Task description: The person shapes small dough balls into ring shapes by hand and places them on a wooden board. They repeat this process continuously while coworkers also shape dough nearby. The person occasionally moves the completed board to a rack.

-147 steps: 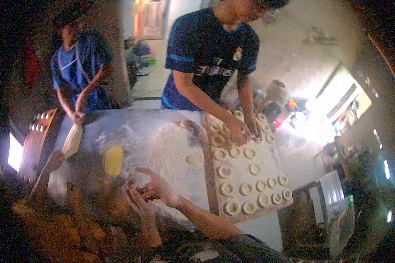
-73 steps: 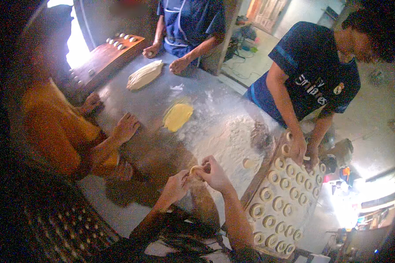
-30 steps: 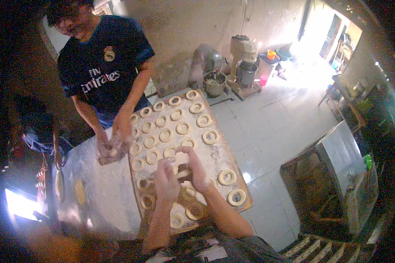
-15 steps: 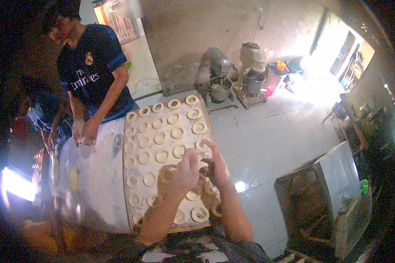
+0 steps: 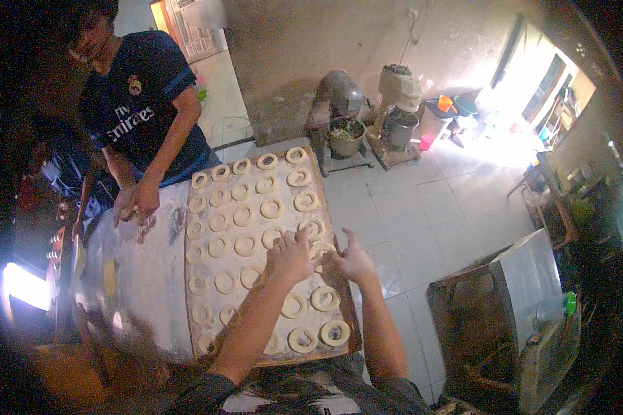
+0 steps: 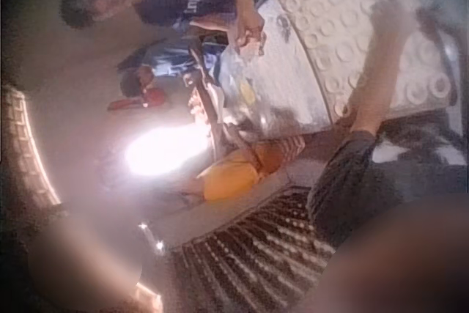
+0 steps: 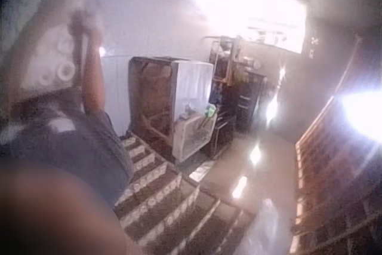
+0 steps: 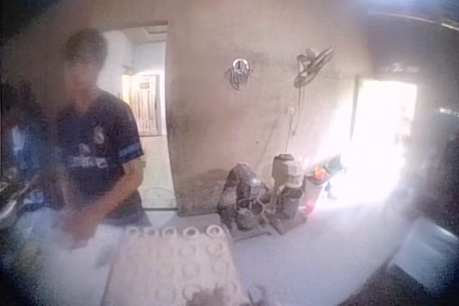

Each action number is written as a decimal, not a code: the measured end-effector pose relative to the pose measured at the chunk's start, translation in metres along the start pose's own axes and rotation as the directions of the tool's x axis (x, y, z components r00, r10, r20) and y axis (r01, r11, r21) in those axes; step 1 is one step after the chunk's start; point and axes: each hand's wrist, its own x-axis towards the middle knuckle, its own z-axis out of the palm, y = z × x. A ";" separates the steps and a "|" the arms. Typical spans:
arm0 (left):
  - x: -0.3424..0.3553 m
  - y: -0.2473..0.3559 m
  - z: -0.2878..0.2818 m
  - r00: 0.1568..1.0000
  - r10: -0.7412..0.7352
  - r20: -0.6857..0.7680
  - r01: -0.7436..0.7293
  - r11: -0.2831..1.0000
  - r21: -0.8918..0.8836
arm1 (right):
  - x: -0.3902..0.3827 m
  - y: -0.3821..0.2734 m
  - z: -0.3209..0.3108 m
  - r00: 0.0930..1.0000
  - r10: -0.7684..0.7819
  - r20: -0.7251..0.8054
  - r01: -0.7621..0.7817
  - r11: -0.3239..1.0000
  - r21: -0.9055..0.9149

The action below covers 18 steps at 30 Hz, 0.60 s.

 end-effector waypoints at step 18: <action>-0.174 -0.100 -0.042 0.930 -0.361 -0.063 0.222 0.692 -0.686 | -0.107 0.088 0.009 0.982 -0.023 -0.186 0.049 0.989 0.137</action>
